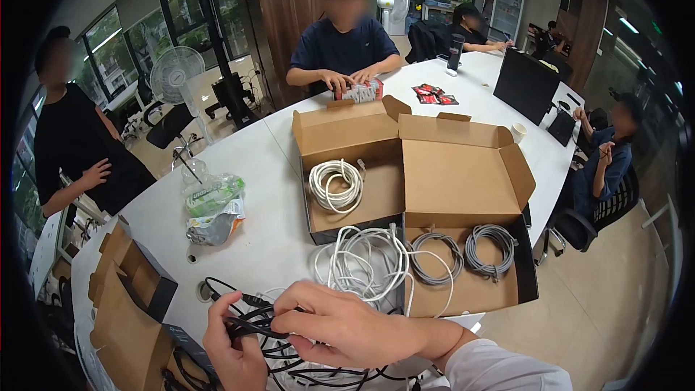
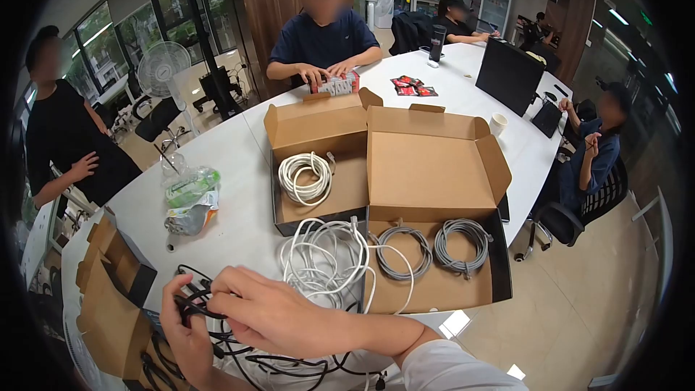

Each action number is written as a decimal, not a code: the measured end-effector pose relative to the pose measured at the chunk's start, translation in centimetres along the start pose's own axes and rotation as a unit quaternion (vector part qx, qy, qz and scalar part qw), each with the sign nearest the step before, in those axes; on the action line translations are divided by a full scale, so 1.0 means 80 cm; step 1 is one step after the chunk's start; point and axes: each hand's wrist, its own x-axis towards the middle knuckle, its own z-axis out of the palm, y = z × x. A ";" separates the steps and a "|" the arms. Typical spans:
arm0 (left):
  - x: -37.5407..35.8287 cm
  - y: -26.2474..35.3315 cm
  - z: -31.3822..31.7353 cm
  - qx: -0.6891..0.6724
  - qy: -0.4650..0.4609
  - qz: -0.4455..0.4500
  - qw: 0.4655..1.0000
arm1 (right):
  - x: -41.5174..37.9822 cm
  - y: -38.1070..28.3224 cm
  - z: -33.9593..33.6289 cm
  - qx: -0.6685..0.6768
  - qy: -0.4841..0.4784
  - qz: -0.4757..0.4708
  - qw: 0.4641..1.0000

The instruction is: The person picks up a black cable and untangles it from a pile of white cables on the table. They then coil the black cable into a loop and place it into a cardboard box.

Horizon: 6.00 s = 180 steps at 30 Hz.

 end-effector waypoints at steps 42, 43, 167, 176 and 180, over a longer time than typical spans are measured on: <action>-0.024 0.020 0.015 -0.142 -0.036 0.086 0.985 | -0.010 0.011 0.002 -0.120 -0.071 0.159 0.977; -0.024 0.021 0.013 -0.163 -0.053 0.102 0.980 | -0.008 0.015 0.007 -0.139 -0.055 0.161 0.976; -0.044 0.021 0.020 -0.429 0.054 0.043 0.901 | 0.010 0.032 -0.002 -0.190 0.118 0.071 0.972; -0.047 0.018 0.010 -0.500 0.082 0.072 0.859 | 0.006 0.024 -0.014 0.017 0.014 0.072 0.997; -0.047 0.018 0.010 -0.469 0.110 0.067 0.874 | 0.009 0.022 -0.015 -0.022 0.001 0.071 0.997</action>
